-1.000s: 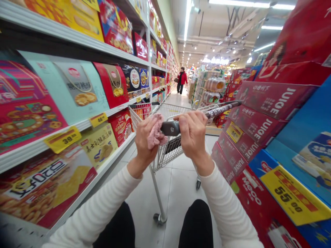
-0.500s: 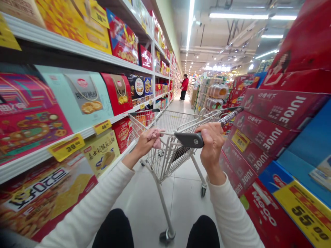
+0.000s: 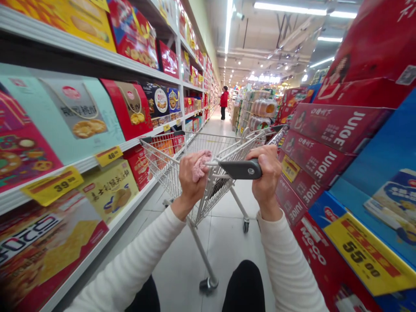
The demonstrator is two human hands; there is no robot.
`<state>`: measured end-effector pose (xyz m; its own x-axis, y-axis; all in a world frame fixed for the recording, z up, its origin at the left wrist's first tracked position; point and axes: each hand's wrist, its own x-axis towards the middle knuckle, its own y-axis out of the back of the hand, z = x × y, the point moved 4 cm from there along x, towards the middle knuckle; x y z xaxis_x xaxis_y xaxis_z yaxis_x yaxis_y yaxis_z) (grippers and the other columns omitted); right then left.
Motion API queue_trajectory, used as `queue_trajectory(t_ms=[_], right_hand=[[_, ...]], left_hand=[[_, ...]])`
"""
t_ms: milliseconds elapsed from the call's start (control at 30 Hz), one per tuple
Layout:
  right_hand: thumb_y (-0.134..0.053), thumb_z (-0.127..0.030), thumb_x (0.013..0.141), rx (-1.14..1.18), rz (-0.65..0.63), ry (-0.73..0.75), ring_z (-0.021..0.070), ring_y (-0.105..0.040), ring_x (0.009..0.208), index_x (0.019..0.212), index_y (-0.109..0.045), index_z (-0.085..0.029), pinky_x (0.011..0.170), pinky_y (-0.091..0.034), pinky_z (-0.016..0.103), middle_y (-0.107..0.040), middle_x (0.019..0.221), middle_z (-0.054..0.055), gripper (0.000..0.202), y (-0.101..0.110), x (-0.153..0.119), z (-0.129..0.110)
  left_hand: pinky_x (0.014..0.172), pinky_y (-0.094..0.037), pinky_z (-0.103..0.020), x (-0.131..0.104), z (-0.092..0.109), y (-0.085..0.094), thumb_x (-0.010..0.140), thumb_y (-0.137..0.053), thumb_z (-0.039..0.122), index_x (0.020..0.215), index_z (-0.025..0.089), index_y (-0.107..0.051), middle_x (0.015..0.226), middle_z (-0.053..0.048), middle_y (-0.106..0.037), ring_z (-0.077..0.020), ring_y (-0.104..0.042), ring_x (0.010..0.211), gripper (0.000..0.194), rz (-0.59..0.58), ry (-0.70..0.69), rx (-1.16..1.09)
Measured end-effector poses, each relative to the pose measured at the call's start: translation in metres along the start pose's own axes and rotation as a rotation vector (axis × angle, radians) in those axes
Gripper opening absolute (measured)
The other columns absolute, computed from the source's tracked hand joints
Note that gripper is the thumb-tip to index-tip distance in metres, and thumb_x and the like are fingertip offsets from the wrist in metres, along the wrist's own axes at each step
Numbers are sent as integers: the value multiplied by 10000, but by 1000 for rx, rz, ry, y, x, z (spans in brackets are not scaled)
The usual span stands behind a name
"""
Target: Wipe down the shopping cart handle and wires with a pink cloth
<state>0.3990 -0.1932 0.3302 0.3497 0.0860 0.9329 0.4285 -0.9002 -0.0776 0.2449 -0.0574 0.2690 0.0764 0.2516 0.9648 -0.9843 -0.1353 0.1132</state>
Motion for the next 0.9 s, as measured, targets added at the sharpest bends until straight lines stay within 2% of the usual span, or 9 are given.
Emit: queue_trajectory(t_ms=[167, 267, 333, 400, 533, 567, 667, 800, 900], right_hand=[[-246, -399, 986, 31, 0, -17, 240, -573, 793, 654, -534, -266, 811, -498, 465, -521, 718, 49, 459, 5, 5, 5], [-244, -407, 996, 70, 0, -8, 238, -565, 799, 664, -531, -263, 815, -483, 452, -523, 725, 47, 462, 8, 7, 13], [-271, -433, 1002, 113, 2, -15, 230, -555, 793, 666, -540, -260, 813, -471, 438, -523, 723, 39, 464, 10, 7, 18], [-315, -460, 999, 168, 7, -34, 218, -545, 787, 660, -558, -255, 810, -462, 421, -524, 716, 30, 465, 12, 8, 22], [-376, -468, 984, 262, 20, -59, 201, -538, 776, 650, -590, -248, 815, -449, 398, -526, 711, 21, 453, 14, 8, 25], [-386, -464, 979, 275, 26, -61, 199, -537, 772, 650, -591, -248, 817, -447, 396, -525, 711, 19, 444, 14, 8, 25], [-384, -460, 972, 270, 33, -70, 201, -537, 767, 652, -585, -249, 812, -445, 396, -524, 711, 20, 433, 15, 8, 26], [-362, -483, 970, 222, -1, -65, 208, -544, 770, 662, -585, -252, 805, -456, 405, -534, 714, 25, 444, 16, 9, 28], [-345, -484, 974, 203, -7, -53, 212, -550, 776, 657, -583, -252, 801, -462, 410, -542, 715, 31, 459, 16, 10, 30]], left_hand=[[881, -517, -369, 31, -18, 1, 1007, -475, 617, 1013, 216, -711, 990, -89, -743, -227, -682, 955, 465, -354, 29, -171], [860, -541, -345, 32, -36, -1, 974, -524, 664, 1050, 186, -694, 994, -79, -754, -216, -710, 938, 513, -441, 154, -371], [837, -560, -329, 19, -46, -3, 979, -512, 670, 1088, 174, -675, 985, -70, -755, -200, -722, 900, 533, -427, 256, -433], [859, -569, -333, -2, -50, -1, 1001, -502, 631, 1142, 181, -656, 1045, -77, -749, -198, -723, 941, 496, -338, 251, -381], [1011, -547, -405, -43, -32, 11, 996, -614, 404, 1377, 235, -508, 1283, -117, -638, -232, -626, 1240, 429, 90, -53, -97], [1030, -540, -415, -50, -23, 11, 981, -639, 351, 1394, 252, -478, 1282, -110, -626, -233, -607, 1276, 454, 148, -151, -63], [1102, -484, -441, -53, -3, 0, 969, -649, 292, 1378, 262, -470, 1225, -85, -669, -226, -626, 1273, 448, 46, -347, -15], [1190, -318, -487, -36, 0, -9, 1015, -552, 325, 1305, 196, -553, 1163, -98, -747, -231, -707, 1144, 317, -170, -242, 110], [1164, -297, -477, -32, 0, -9, 1015, -549, 350, 1212, 199, -619, 1124, -83, -772, -231, -725, 1092, 257, -289, -198, 148]])
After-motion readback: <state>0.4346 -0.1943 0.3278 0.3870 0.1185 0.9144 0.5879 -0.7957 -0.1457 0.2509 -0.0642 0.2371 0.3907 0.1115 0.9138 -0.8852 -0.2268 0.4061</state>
